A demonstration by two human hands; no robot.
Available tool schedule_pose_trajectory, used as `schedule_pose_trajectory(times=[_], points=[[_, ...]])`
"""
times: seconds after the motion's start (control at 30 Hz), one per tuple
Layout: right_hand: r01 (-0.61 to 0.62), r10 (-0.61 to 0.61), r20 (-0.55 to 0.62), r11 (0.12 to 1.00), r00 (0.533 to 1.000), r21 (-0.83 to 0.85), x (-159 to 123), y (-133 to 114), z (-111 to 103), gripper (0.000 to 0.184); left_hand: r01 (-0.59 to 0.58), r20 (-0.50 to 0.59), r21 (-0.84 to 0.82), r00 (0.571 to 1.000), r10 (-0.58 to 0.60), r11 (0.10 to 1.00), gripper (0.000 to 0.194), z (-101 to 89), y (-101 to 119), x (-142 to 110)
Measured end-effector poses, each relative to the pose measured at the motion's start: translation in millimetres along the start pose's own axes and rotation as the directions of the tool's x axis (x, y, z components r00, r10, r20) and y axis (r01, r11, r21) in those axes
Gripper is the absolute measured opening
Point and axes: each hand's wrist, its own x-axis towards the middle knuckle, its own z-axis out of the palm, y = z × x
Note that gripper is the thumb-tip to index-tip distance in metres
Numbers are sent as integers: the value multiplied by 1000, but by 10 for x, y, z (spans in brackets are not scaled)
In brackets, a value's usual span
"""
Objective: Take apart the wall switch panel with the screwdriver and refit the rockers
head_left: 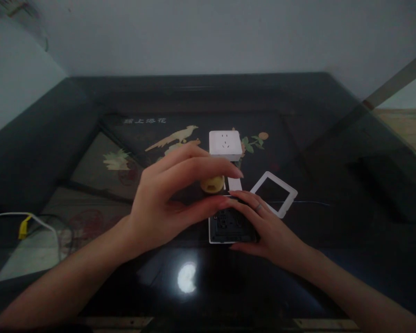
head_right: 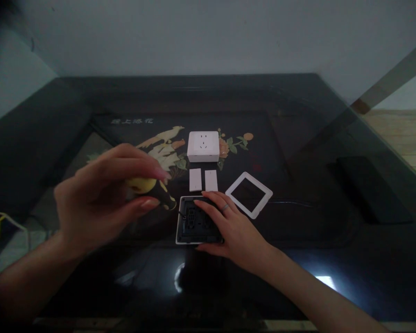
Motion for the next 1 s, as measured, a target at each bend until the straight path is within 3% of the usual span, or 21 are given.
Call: schedule_pose_trajectory(times=[0.07, 0.17, 0.23, 0.3, 0.4, 0.47, 0.57, 0.67, 0.77, 0.83, 0.9, 1.0], points=[[-5, 5, 0, 1000, 1000, -3, -4, 3, 5, 79, 103, 110, -33, 989, -99, 994, 38, -42, 58, 27], [-5, 5, 2, 1000, 1000, -6, -4, 12, 14, 79, 293, 283, -98, 925, -255, 951, 55, -151, 159, 55], [-2, 2, 1, 1000, 1000, -11, 0, 16, 16, 80, 337, 317, -154, 907, -277, 929, 57, -186, 165, 47], [-2, 2, -3, 1000, 1000, -18, 4, 15, 16, 81, 303, 263, -186, 932, -250, 935, 54, -158, 108, 20], [-11, 11, 2, 1000, 1000, -21, 2, 4, 11, 80, 124, 62, -148, 991, -116, 981, 44, -38, -15, -25], [-12, 12, 3, 1000, 1000, -19, -3, -5, 8, 79, 19, -29, -94, 999, -22, 995, 39, 26, -41, -36], [1, -1, -9, 1000, 1000, -20, -6, -7, 6, 79, 78, 38, -36, 996, -77, 996, 35, 5, 56, -5], [8, -9, -5, 1000, 1000, -23, -6, 3, 12, 79, 232, 193, 4, 954, -229, 973, 38, -126, 207, 44], [8, -8, -3, 1000, 1000, -21, -12, 12, 21, 80, 265, 286, 14, 923, -257, 964, 43, -219, 245, 55], [4, -4, -4, 1000, 1000, -16, -18, 15, 24, 82, 216, 248, -13, 947, -206, 976, 45, -211, 193, 38], [-1, 1, 3, 1000, 1000, -1, -22, 21, 19, 87, 121, 141, -18, 983, -117, 993, 40, -164, 124, 16], [-14, 13, 30, 999, 999, 37, -27, 39, -11, 95, 46, 77, 95, 996, -53, 994, 29, -115, 88, 5]])
